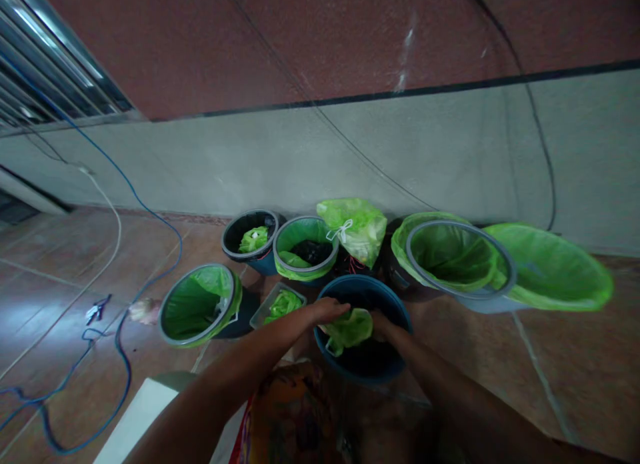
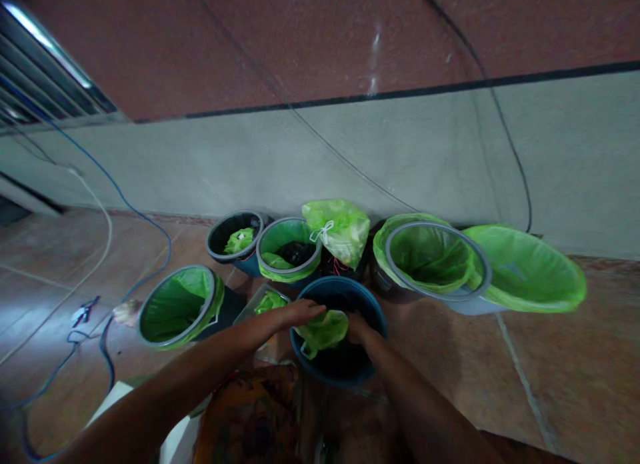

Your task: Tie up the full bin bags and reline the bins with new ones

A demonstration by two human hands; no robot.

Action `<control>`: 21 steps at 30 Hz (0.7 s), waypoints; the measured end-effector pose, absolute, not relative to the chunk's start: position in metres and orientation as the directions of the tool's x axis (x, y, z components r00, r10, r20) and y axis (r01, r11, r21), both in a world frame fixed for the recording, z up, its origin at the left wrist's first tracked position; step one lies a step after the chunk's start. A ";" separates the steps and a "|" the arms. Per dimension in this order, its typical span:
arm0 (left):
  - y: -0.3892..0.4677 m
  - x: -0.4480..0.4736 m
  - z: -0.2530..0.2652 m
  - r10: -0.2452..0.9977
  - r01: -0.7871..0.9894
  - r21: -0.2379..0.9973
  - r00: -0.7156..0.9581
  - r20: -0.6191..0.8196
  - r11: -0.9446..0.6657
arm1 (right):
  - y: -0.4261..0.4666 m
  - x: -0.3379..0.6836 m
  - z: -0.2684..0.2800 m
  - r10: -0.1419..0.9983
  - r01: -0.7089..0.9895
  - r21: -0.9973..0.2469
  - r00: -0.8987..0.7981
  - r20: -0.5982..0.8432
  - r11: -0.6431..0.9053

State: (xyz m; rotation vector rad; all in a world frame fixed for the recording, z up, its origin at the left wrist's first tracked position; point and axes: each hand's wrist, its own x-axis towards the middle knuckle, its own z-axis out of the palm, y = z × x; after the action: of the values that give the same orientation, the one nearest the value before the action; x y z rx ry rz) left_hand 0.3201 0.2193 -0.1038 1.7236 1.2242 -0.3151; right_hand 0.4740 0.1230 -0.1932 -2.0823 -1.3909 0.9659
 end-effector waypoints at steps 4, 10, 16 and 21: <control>0.229 0.323 -0.116 0.525 0.826 0.564 0.469 -0.710 0.026 | 0.134 0.494 -0.172 0.859 0.373 -0.784 0.341 -0.381 -0.496; 0.229 0.315 -0.119 0.422 0.680 0.666 0.531 -0.735 0.306 | 0.126 0.480 -0.141 0.915 0.118 -0.912 0.148 -0.376 -0.394; 0.230 0.297 -0.122 0.509 0.545 0.734 0.533 -0.676 0.405 | 0.107 0.470 -0.138 0.956 0.236 -0.932 -0.035 -0.291 -0.275; 0.232 0.293 -0.118 0.579 0.531 0.797 0.566 -0.587 0.289 | 0.096 0.466 -0.137 0.944 0.589 -0.738 0.184 -0.275 -0.330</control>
State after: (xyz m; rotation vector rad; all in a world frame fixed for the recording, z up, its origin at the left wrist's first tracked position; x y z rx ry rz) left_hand 0.2927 0.2322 -0.1182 1.3518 1.0559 0.0421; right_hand 0.4661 0.0960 -0.1366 -1.9939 -1.4337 0.9936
